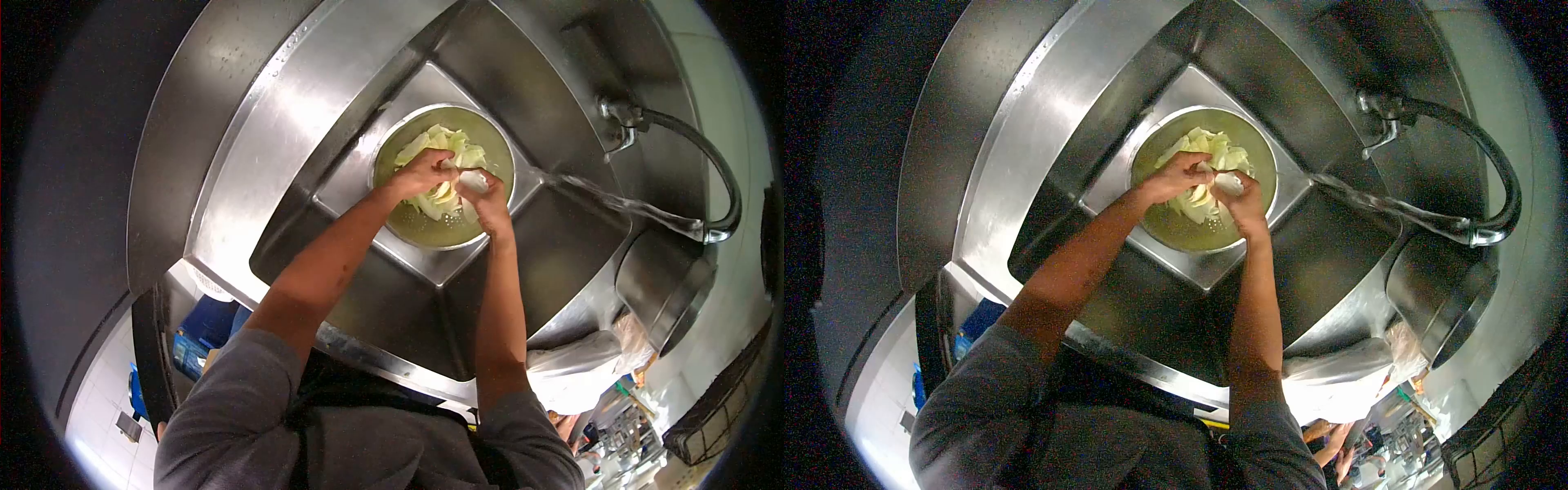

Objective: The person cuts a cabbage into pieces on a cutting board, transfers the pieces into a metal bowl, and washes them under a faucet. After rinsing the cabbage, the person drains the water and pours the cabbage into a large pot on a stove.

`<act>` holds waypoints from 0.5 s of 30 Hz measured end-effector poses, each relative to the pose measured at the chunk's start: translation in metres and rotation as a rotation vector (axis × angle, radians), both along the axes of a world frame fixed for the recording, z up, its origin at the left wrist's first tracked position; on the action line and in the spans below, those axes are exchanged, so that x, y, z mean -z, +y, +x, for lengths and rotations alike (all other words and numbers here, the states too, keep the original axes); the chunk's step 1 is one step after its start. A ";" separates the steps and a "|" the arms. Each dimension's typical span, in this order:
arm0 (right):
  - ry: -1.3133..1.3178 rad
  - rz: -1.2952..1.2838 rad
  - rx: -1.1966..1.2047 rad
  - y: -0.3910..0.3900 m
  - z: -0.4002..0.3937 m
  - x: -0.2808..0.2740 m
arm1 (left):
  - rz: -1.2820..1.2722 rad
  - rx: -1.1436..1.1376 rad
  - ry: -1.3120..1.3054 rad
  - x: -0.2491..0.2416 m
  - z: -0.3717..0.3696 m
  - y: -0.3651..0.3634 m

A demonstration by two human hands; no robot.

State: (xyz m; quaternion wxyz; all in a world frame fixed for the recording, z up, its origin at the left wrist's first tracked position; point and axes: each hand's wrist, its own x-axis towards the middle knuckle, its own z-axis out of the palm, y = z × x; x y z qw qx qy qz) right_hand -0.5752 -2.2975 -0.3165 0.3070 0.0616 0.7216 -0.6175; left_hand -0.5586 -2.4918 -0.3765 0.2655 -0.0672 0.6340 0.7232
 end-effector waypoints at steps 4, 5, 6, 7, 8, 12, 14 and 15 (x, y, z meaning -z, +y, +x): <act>-0.070 0.026 -0.005 0.007 0.003 -0.008 | 0.111 0.036 0.074 0.007 0.009 0.013; -0.057 0.060 -0.021 0.008 0.004 -0.009 | 0.048 0.068 0.085 0.001 0.008 0.013; 0.013 0.098 -0.032 0.008 0.008 -0.007 | -0.012 0.100 0.093 -0.005 0.007 0.013; 0.087 0.135 -0.044 0.007 0.011 -0.004 | -0.074 0.132 0.104 -0.011 0.005 0.014; 0.161 0.172 -0.056 0.003 0.012 -0.006 | -0.105 0.094 0.133 -0.009 0.006 0.018; 0.043 0.154 0.044 -0.003 0.014 -0.012 | -0.220 -0.017 0.208 -0.015 0.012 0.029; 0.001 0.049 0.188 -0.007 0.015 -0.001 | -0.255 -0.013 0.196 -0.027 0.015 0.030; 0.039 0.118 0.212 -0.002 0.019 0.017 | -0.271 -0.006 0.213 -0.020 0.015 0.031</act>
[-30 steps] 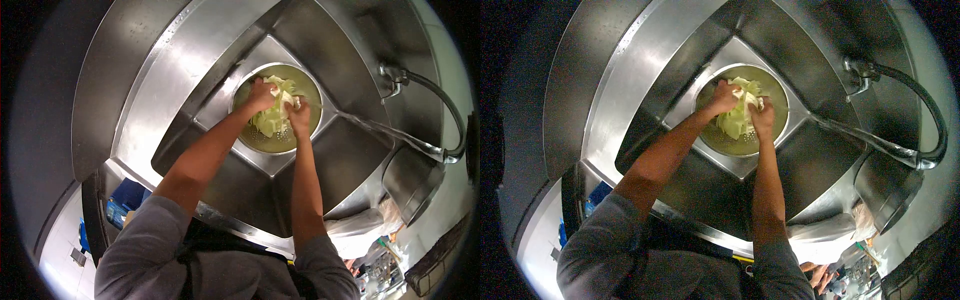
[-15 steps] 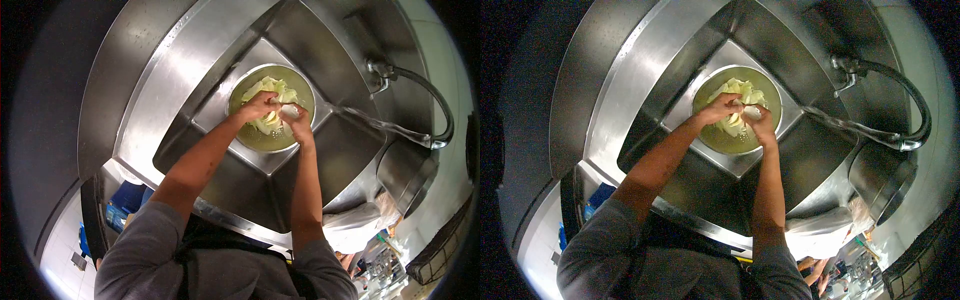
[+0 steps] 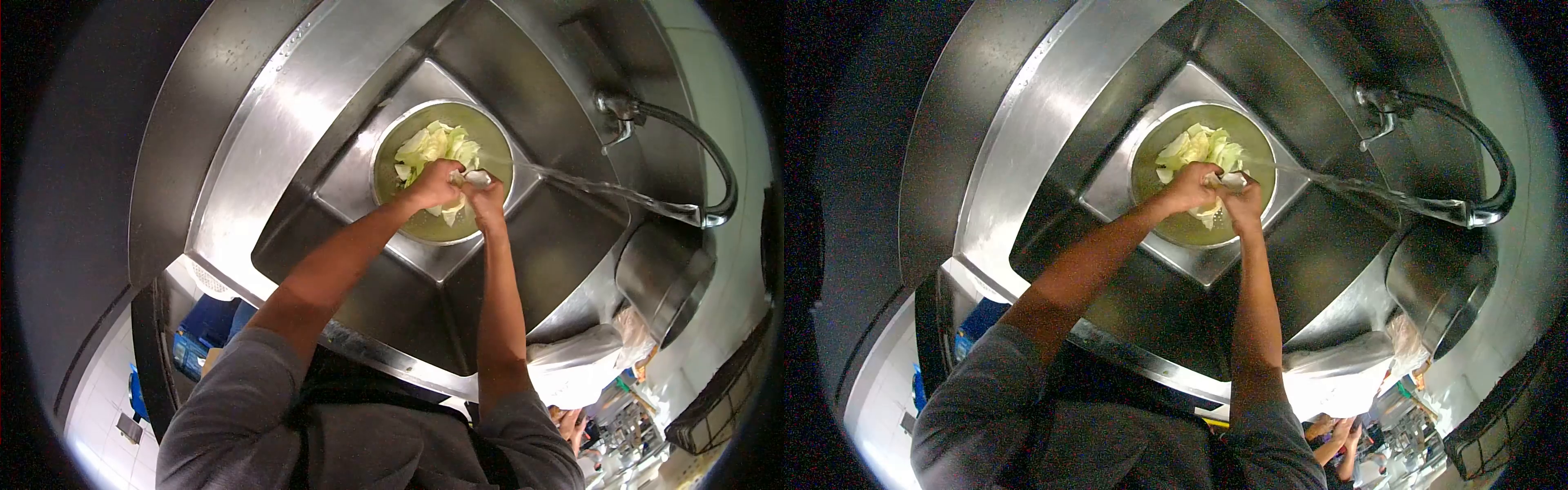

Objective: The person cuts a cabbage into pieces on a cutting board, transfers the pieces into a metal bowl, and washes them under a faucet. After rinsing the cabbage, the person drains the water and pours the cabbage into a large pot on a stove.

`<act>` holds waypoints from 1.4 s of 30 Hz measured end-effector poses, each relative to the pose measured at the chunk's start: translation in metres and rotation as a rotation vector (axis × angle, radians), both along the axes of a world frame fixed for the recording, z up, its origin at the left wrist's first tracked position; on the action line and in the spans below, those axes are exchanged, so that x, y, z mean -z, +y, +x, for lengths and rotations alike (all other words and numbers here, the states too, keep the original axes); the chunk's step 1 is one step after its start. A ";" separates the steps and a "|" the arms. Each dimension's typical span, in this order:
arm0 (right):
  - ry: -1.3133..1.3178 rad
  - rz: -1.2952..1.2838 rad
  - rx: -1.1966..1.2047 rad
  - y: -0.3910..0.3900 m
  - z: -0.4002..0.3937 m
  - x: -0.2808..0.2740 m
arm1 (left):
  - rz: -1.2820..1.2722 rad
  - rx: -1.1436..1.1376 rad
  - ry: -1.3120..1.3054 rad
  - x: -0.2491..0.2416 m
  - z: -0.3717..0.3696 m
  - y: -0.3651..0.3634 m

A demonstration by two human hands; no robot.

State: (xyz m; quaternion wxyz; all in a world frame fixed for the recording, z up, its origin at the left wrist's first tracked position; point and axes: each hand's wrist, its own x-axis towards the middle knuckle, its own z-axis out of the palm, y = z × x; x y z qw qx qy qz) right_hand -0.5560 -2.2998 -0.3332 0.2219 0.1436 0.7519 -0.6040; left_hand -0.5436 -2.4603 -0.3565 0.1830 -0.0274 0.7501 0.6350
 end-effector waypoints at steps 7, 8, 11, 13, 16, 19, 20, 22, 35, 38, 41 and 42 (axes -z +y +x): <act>0.021 0.012 -0.095 0.024 -0.006 0.001 | -0.558 -0.161 0.072 0.034 -0.005 -0.040; 0.020 -0.008 -0.099 0.026 -0.006 0.003 | -0.667 -0.205 0.147 0.035 -0.006 -0.044; -0.244 0.047 0.068 0.021 0.012 0.035 | -0.384 -0.175 -0.086 0.053 -0.006 -0.045; -0.348 -0.126 0.196 0.003 0.016 0.051 | 0.067 -0.156 -0.229 0.066 0.001 -0.042; -0.390 -0.433 0.382 -0.021 0.007 0.088 | 0.068 -0.296 -0.298 0.100 0.009 -0.018; -0.285 -0.318 0.257 -0.019 -0.005 0.064 | 0.294 -0.266 -0.272 0.098 -0.004 -0.035; -0.249 -0.240 0.242 -0.020 -0.004 0.053 | 0.329 -0.213 -0.258 0.085 -0.008 -0.042; -0.047 -0.071 0.173 0.008 0.000 0.083 | 0.164 -0.269 -0.222 0.051 -0.019 -0.045; 0.442 0.587 -0.541 -0.016 0.026 0.092 | -0.257 0.004 -0.458 0.035 0.005 -0.045; 0.492 0.628 -0.500 -0.023 0.037 0.069 | 0.179 -0.158 -0.537 0.036 0.014 -0.028; 0.505 0.546 -0.441 -0.025 0.044 0.045 | 0.268 -0.263 -0.617 0.035 0.011 -0.018; 0.467 0.536 -0.442 -0.025 0.042 0.038 | 0.290 -0.162 -0.564 0.035 0.009 -0.024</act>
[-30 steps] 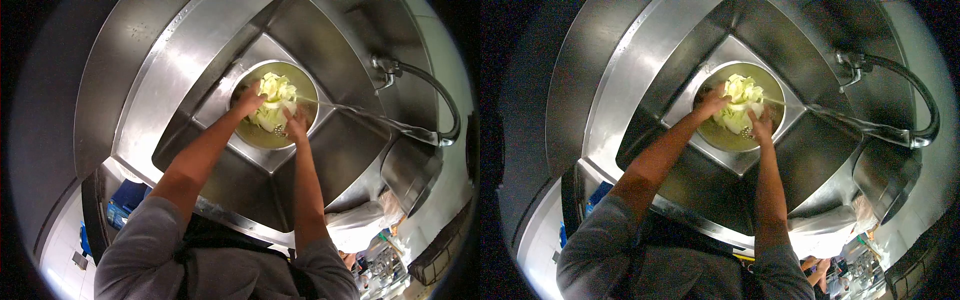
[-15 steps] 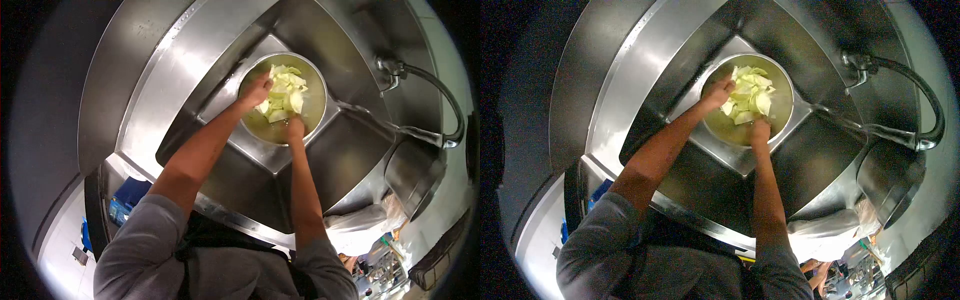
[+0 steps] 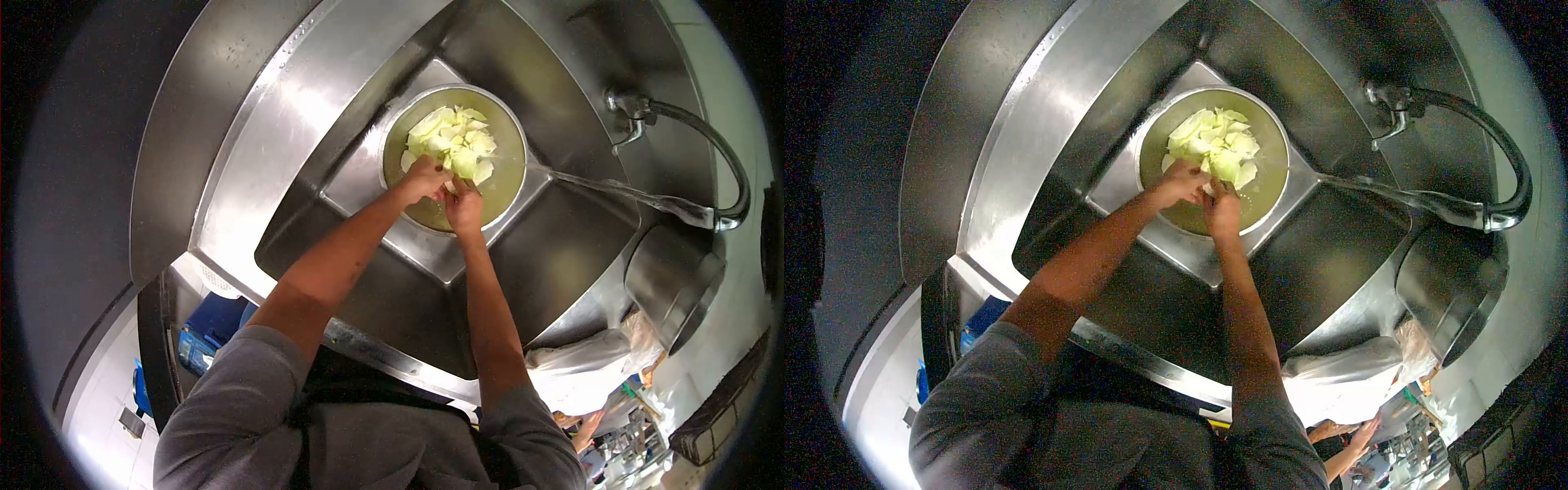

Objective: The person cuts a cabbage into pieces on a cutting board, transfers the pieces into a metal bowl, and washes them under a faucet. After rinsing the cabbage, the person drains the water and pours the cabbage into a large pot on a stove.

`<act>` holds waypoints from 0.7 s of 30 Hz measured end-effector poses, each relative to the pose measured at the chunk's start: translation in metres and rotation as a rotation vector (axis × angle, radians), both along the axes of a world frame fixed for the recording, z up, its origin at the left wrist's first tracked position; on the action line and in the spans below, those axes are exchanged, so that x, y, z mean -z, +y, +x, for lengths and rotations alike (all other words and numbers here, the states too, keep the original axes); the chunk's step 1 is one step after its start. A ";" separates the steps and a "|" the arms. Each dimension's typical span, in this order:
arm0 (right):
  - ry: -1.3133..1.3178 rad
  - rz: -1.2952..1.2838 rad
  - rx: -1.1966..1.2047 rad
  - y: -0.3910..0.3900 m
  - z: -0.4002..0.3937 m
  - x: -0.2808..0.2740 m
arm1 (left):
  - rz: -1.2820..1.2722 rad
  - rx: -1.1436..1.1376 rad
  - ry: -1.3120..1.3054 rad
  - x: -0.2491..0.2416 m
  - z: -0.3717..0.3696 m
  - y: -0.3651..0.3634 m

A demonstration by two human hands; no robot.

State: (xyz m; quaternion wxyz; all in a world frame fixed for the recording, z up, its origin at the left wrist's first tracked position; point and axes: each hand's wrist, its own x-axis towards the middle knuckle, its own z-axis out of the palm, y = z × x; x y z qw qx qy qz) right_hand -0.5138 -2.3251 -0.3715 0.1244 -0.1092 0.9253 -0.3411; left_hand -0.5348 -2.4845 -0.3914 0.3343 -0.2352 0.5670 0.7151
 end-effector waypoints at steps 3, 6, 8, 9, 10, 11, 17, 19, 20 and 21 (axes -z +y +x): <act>-0.315 -0.294 0.130 0.014 -0.007 -0.001 | 0.126 0.186 0.102 -0.007 -0.003 -0.020; -0.418 -0.525 0.232 0.017 -0.009 -0.006 | 0.220 0.233 0.057 -0.016 -0.010 -0.024; -0.455 -0.599 0.234 0.015 -0.017 -0.013 | 0.210 0.253 0.084 -0.021 -0.013 -0.026; -0.489 -0.616 0.219 0.015 -0.021 -0.017 | 0.213 0.257 0.075 -0.023 -0.012 -0.027; -0.522 -0.632 0.206 0.017 -0.023 -0.020 | 0.217 0.263 0.066 -0.025 -0.013 -0.028; -0.551 -0.587 0.224 0.020 -0.024 -0.018 | 0.220 0.270 0.060 -0.023 -0.014 -0.029; -0.480 -0.334 0.298 0.015 -0.030 -0.024 | -0.277 0.444 0.290 -0.028 -0.025 -0.019; -0.599 -0.606 0.439 0.017 -0.036 -0.030 | -0.538 0.305 0.491 -0.023 -0.023 -0.018; -0.443 -0.423 0.346 0.030 -0.045 -0.017 | -0.669 0.232 0.591 -0.018 -0.023 -0.018; -0.288 -0.239 0.254 0.053 -0.056 0.007 | -0.671 0.320 0.441 -0.031 -0.030 -0.029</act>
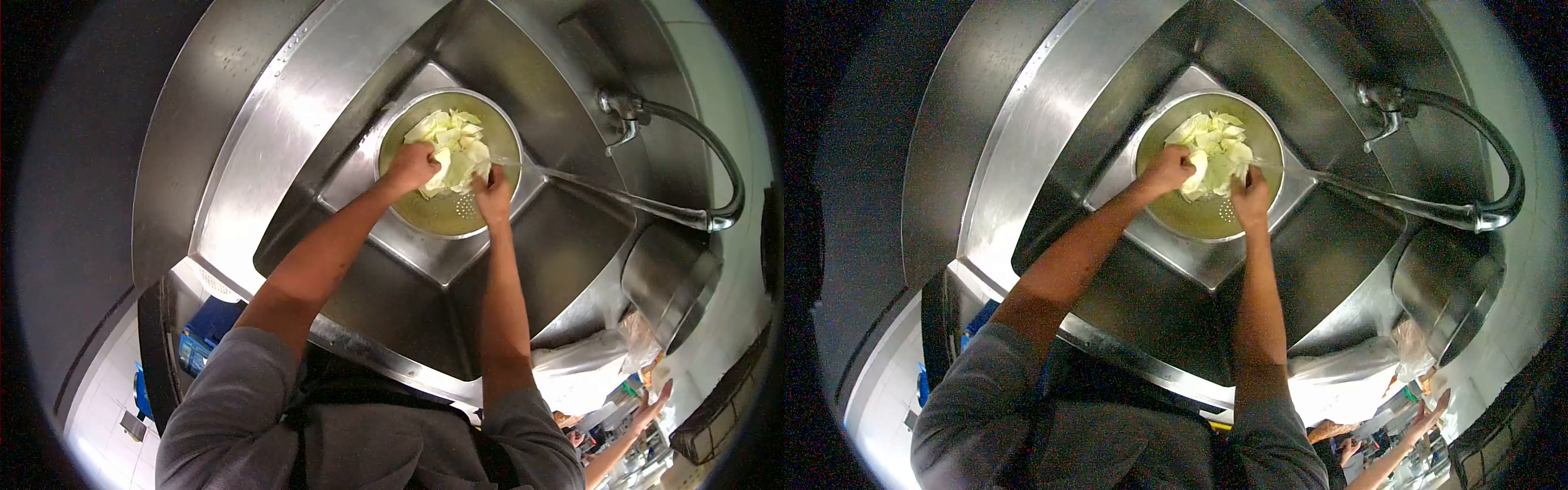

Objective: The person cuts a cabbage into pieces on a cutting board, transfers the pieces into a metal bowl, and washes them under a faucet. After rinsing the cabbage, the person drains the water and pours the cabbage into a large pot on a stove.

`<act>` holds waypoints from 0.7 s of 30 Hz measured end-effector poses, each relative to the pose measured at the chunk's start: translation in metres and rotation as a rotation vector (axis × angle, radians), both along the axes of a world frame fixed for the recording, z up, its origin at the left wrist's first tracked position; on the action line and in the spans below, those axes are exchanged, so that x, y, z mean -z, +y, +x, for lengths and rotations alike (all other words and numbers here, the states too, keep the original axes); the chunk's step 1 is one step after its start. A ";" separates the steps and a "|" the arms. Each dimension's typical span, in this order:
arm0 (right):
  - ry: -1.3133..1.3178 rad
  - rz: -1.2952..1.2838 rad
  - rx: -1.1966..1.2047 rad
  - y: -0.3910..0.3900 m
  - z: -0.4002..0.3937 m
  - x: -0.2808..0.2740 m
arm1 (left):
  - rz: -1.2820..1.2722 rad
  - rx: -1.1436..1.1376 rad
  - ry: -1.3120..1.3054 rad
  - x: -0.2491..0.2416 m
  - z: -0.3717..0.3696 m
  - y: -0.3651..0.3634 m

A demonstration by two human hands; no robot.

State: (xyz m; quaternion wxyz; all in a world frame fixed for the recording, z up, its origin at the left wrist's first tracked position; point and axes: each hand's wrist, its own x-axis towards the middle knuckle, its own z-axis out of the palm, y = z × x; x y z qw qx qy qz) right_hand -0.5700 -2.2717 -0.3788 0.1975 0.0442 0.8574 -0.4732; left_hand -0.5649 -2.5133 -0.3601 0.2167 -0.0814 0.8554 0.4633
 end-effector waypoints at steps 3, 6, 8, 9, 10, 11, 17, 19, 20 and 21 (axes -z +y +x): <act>0.175 0.005 -0.043 0.012 -0.021 0.040 | -0.275 -0.139 0.180 0.021 -0.004 -0.005; -0.100 -0.300 0.186 -0.020 -0.032 0.059 | 0.137 -0.153 -0.057 0.069 -0.012 0.006; -0.278 -0.246 0.255 -0.054 -0.039 0.044 | 0.609 -0.397 -0.323 0.033 -0.016 0.016; -0.313 -0.275 0.285 -0.062 -0.039 0.045 | 0.649 -0.421 -0.326 0.047 -0.015 0.020; -0.349 -0.301 0.313 -0.069 -0.039 0.043 | 0.692 -0.448 -0.330 0.059 -0.014 0.023; -0.385 -0.327 0.341 -0.076 -0.040 0.039 | 0.735 -0.476 -0.333 0.079 -0.010 0.027; -0.055 -0.339 0.424 -0.101 0.001 -0.026 | 0.619 -0.632 -0.068 0.022 0.013 0.038; 0.053 -0.331 0.450 -0.103 0.009 -0.032 | 0.545 -0.792 -0.017 -0.049 0.019 0.047; 0.096 -0.370 0.469 -0.107 0.011 -0.046 | 0.430 -0.866 0.070 -0.049 0.020 0.055; 0.132 -0.356 0.489 -0.110 0.016 -0.058 | 0.468 -0.825 0.121 -0.052 0.023 0.055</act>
